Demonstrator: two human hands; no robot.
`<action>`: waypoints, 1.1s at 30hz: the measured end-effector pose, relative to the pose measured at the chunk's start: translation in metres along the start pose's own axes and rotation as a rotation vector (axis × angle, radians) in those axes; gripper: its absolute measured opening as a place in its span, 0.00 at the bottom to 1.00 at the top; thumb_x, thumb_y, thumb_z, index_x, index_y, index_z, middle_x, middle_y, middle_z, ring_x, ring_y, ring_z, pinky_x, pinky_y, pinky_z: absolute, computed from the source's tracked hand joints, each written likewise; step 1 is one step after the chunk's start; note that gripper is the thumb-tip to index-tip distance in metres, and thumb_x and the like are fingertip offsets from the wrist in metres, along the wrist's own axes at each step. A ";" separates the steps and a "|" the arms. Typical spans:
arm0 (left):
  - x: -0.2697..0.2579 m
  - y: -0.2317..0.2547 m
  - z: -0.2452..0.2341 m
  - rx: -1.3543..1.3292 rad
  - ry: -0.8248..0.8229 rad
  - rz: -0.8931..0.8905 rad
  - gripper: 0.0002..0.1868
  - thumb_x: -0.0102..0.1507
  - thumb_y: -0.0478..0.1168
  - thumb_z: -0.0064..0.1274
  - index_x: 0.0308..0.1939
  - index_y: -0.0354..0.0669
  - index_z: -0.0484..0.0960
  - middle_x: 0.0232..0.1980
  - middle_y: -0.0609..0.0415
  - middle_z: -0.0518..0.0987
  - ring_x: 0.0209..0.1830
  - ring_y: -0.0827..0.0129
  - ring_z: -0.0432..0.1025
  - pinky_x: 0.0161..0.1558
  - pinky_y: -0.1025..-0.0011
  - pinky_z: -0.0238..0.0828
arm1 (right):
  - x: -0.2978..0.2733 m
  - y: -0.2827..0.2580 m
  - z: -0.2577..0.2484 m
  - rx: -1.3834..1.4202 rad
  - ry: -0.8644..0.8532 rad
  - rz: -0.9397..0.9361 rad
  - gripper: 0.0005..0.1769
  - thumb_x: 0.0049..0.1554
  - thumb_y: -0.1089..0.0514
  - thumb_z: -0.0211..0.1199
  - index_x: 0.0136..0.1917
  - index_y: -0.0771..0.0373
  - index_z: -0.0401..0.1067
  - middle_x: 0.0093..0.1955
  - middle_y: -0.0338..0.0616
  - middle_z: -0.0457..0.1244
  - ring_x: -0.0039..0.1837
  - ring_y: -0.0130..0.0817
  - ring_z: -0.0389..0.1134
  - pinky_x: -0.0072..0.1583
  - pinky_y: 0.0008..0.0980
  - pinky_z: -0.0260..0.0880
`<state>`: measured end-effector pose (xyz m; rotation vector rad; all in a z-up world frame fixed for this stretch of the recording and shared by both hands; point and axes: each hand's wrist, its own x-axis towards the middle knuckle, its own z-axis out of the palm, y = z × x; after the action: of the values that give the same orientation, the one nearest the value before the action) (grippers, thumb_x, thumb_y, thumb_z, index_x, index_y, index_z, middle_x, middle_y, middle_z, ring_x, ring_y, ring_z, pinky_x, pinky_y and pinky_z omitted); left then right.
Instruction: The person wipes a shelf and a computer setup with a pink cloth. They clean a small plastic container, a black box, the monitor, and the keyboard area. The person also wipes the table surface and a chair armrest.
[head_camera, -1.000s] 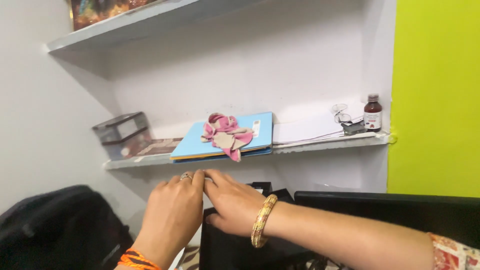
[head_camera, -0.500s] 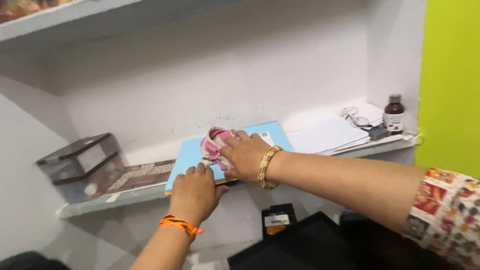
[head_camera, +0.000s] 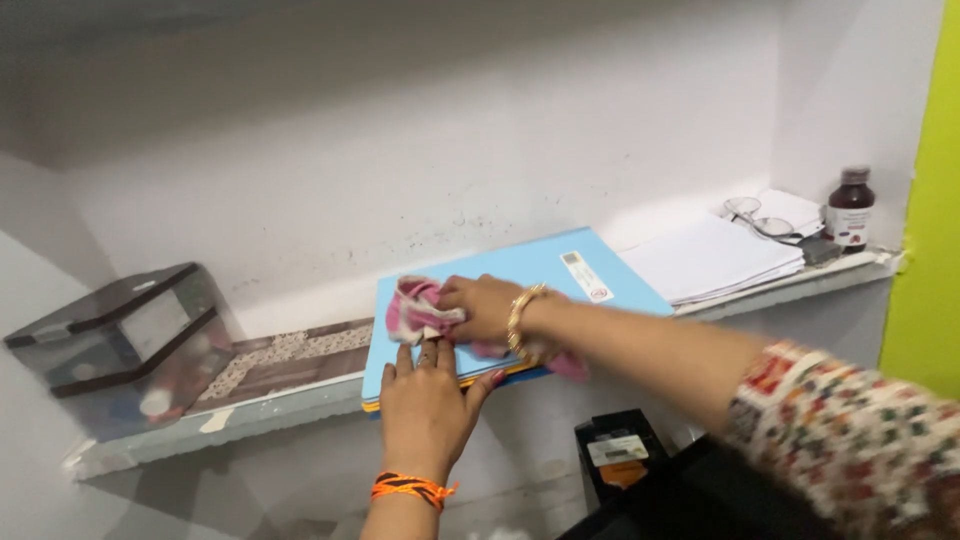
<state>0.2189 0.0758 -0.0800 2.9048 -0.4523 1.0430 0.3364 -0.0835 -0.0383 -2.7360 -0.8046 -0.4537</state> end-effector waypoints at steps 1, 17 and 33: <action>-0.002 0.002 0.000 0.004 0.020 0.005 0.50 0.60 0.74 0.42 0.67 0.34 0.71 0.70 0.42 0.71 0.67 0.41 0.63 0.61 0.49 0.61 | -0.002 0.014 -0.010 0.072 -0.044 -0.038 0.37 0.47 0.37 0.67 0.68 0.46 0.71 0.76 0.43 0.60 0.72 0.52 0.65 0.69 0.45 0.66; 0.001 -0.003 -0.042 -0.483 -0.008 -0.259 0.90 0.30 0.64 0.78 0.78 0.38 0.29 0.81 0.32 0.46 0.73 0.43 0.55 0.60 0.59 0.63 | -0.073 -0.047 -0.053 0.142 -0.232 -0.185 0.26 0.52 0.49 0.65 0.64 0.52 0.74 0.66 0.38 0.68 0.59 0.39 0.69 0.62 0.38 0.69; 0.019 -0.313 -0.098 0.231 0.127 -0.430 0.54 0.48 0.65 0.68 0.73 0.50 0.66 0.79 0.48 0.60 0.77 0.48 0.53 0.71 0.56 0.55 | 0.103 -0.194 -0.068 0.243 0.091 -0.113 0.26 0.55 0.51 0.63 0.67 0.51 0.72 0.53 0.47 0.73 0.52 0.38 0.75 0.57 0.39 0.71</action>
<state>0.2592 0.3817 0.0315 2.8963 0.3059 1.2574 0.2953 0.1021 0.0913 -2.4390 -0.9290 -0.4657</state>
